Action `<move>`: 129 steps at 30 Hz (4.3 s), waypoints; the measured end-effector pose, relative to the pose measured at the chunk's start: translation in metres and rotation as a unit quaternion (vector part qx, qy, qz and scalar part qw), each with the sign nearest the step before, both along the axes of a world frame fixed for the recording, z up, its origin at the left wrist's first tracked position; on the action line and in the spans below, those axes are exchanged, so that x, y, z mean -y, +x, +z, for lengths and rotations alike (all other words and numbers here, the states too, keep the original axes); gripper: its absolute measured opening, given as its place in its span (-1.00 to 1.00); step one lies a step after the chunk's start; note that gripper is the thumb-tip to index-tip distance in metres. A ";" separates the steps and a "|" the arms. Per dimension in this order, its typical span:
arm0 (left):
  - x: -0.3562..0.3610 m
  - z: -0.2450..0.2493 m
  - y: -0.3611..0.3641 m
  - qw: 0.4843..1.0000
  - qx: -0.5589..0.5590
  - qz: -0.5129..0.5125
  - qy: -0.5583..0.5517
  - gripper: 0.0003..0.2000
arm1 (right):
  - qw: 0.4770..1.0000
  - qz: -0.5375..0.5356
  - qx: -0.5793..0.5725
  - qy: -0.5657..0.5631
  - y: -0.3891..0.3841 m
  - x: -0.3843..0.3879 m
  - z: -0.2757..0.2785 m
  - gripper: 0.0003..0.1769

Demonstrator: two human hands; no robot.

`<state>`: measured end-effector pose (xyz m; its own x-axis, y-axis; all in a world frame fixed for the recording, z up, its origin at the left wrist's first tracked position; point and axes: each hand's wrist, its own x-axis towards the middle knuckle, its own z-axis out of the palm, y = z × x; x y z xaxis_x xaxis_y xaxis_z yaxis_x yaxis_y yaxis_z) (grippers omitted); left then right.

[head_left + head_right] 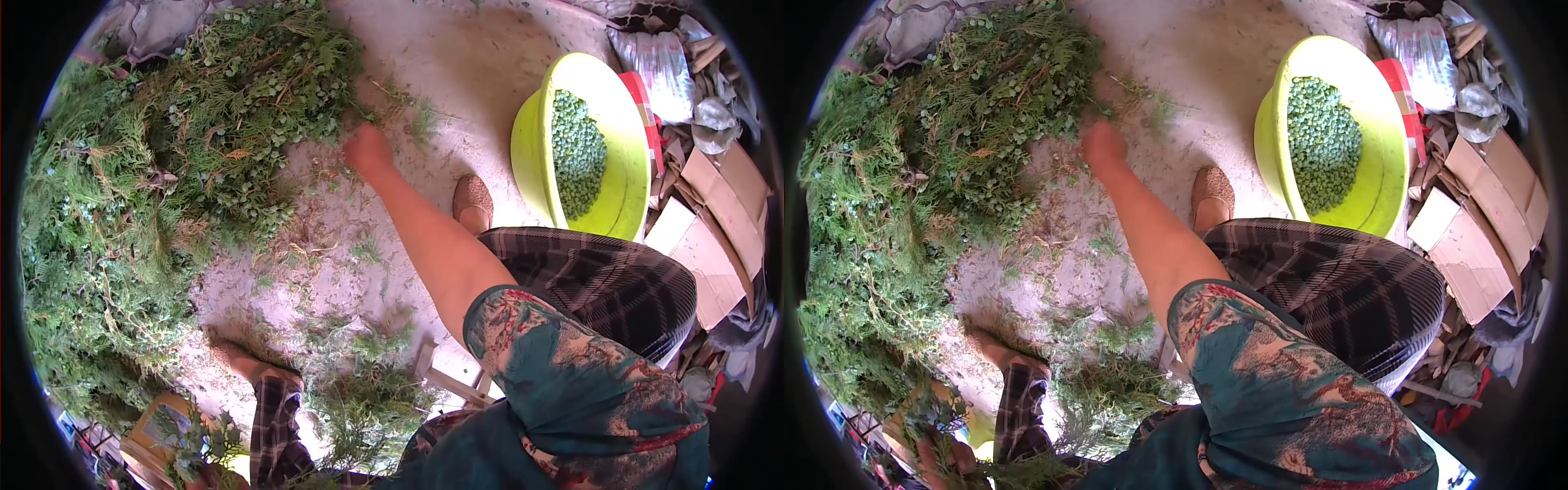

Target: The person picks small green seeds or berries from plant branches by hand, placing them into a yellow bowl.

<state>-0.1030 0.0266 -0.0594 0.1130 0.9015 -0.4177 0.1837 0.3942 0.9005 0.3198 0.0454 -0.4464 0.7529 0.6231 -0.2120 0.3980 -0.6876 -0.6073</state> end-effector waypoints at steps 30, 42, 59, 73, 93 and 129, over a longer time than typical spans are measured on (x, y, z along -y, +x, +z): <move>0.038 0.025 0.107 0.998 0.032 0.013 0.062 -0.75 | 0.711 0.281 -0.592 0.253 -0.172 0.072 0.373 -0.81; 0.033 0.014 0.111 0.903 -0.264 -0.198 0.275 -0.85 | 0.715 0.125 -0.583 0.365 -0.136 0.104 0.373 -0.88; 0.046 0.017 0.123 0.858 -0.348 -0.357 0.128 -0.68 | 0.797 -0.381 -0.372 0.284 0.032 0.134 0.145 -0.92; 0.022 -0.002 0.124 0.834 -0.359 -0.408 0.096 -0.65 | 0.997 -0.046 0.058 -0.032 0.032 0.067 0.029 -0.87; 0.022 0.002 0.123 0.849 -0.370 -0.374 0.052 -0.66 | 0.999 0.017 -0.046 0.000 -0.104 -0.010 0.044 -0.83; 0.031 0.029 0.085 0.892 -0.278 -0.195 0.299 -0.70 | 0.702 0.461 -0.410 0.357 -0.180 0.046 0.348 -0.84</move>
